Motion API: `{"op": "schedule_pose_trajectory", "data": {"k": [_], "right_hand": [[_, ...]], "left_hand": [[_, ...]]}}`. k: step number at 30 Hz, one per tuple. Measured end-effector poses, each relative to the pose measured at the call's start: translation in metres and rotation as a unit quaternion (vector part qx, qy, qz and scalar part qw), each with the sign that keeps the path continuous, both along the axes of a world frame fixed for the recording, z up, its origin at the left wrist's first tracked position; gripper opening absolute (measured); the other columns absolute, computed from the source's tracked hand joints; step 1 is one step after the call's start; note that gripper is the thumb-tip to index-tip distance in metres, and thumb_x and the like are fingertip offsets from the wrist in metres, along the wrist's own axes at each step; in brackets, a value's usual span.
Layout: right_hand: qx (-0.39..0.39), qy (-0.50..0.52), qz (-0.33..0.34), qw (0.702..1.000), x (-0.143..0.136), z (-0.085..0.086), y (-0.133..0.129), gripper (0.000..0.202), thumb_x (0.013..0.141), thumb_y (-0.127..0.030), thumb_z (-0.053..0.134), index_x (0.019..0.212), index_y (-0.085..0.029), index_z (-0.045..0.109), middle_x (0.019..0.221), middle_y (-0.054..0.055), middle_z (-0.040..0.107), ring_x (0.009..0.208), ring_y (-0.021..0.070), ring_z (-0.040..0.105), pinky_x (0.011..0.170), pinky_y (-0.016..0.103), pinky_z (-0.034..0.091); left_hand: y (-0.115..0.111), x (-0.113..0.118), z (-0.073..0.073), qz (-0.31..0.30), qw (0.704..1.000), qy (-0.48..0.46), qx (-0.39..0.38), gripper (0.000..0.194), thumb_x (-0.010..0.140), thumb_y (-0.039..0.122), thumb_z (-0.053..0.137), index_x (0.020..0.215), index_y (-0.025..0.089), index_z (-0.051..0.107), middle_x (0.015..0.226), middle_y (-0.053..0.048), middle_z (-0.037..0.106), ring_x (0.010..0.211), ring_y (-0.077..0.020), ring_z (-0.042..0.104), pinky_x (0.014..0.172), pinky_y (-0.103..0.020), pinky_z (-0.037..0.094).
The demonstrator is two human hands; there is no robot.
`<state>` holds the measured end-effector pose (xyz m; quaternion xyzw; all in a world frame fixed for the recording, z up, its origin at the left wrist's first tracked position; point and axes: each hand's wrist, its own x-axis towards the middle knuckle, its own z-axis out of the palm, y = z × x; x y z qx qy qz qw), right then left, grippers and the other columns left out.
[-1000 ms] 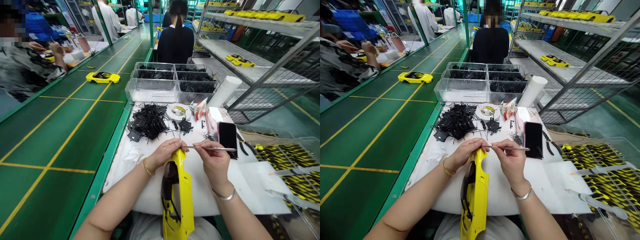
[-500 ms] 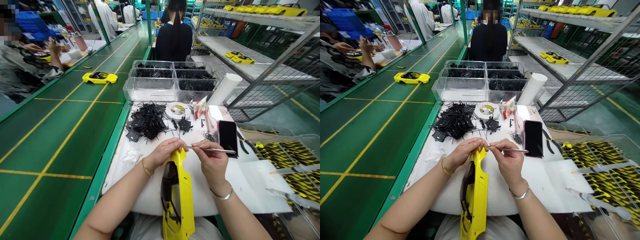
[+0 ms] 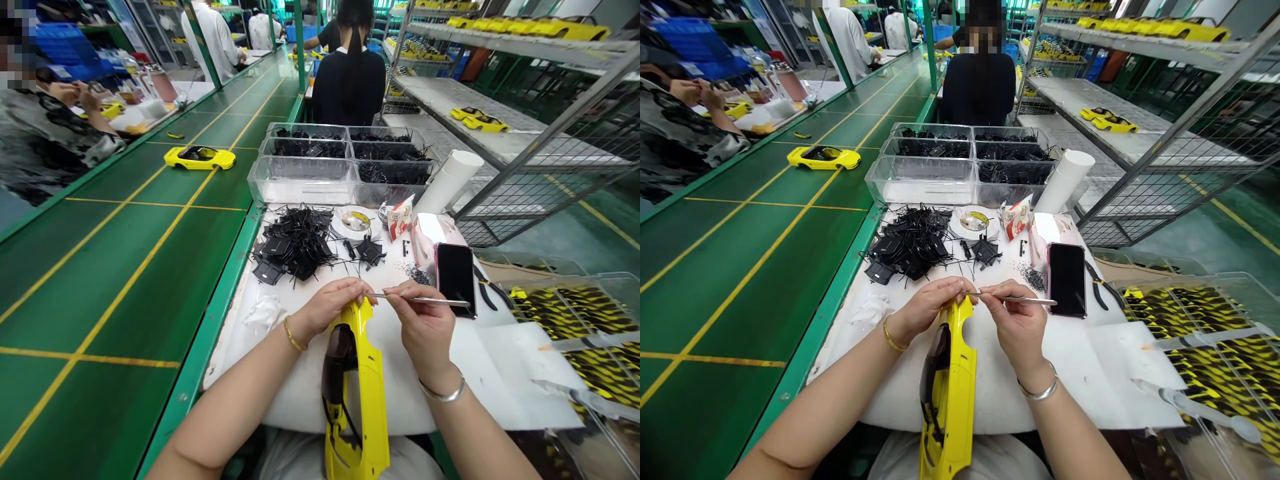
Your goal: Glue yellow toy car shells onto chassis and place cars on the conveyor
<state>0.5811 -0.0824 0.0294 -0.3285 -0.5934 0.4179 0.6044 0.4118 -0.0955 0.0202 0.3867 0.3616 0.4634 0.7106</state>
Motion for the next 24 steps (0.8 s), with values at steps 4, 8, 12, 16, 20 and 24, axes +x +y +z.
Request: {"op": "schedule_pose_trajectory", "data": {"k": [4,8,12,16,20,24], "right_hand": [[0.011,0.002,0.007,1.0,0.001,-0.002,0.001,0.015,0.079,-0.015,0.075,0.084,-0.026,0.066,0.078,0.0,0.072,0.075,0.0167,0.07,0.066,0.031,0.06],[0.025,0.0,0.01,1.0,0.004,0.001,0.0,0.015,0.08,-0.015,0.074,0.085,-0.026,0.067,0.078,0.0,0.071,0.075,0.0168,0.068,0.065,0.032,0.058],[0.029,0.009,0.015,0.999,0.015,0.012,-0.02,0.018,0.08,-0.011,0.074,0.085,-0.028,0.067,0.078,0.0,0.072,0.074,0.0172,0.066,0.064,0.032,0.054],[0.025,-0.015,0.012,1.0,0.031,0.019,-0.061,0.026,0.078,-0.004,0.072,0.088,-0.028,0.068,0.078,0.0,0.072,0.071,0.0186,0.064,0.063,0.035,0.05],[0.052,-0.059,-0.017,0.997,0.038,0.017,-0.092,0.033,0.073,0.002,0.071,0.089,-0.026,0.068,0.079,0.0,0.073,0.07,0.0203,0.065,0.062,0.037,0.048],[0.075,-0.093,-0.018,0.993,0.036,0.012,-0.097,0.033,0.073,0.002,0.071,0.089,-0.026,0.068,0.081,0.001,0.074,0.07,0.0209,0.066,0.06,0.037,0.048]], "left_hand": [[0.0,0.001,0.002,0.009,1.0,-0.004,0.029,0.038,0.082,0.053,0.062,0.069,0.017,0.055,0.088,-0.007,0.067,0.088,-0.0205,0.059,0.083,-0.033,0.046],[0.0,-0.002,0.003,0.002,0.997,0.004,0.071,0.027,0.084,0.041,0.055,0.072,0.017,0.058,0.089,-0.007,0.064,0.086,-0.0208,0.059,0.084,-0.035,0.046],[-0.001,-0.009,0.01,-0.05,0.974,0.116,0.187,0.018,0.078,0.033,0.062,0.079,0.016,0.068,0.093,-0.009,0.061,0.09,-0.0225,0.058,0.086,-0.036,0.046],[-0.004,-0.016,0.024,-0.13,0.918,0.237,0.291,0.025,0.087,0.035,0.056,0.085,0.019,0.075,0.113,-0.012,0.06,0.107,-0.025,0.056,0.1,-0.039,0.042],[-0.008,-0.02,0.034,-0.191,0.867,0.295,0.353,0.024,0.086,0.042,0.06,0.09,0.025,0.078,0.142,-0.009,0.05,0.133,-0.0314,0.041,0.117,-0.045,0.023],[-0.01,-0.019,0.034,-0.206,0.84,0.31,0.396,0.028,0.085,0.045,0.061,0.096,0.025,0.078,0.153,-0.008,0.04,0.141,-0.0352,0.032,0.119,-0.049,0.016]]}}
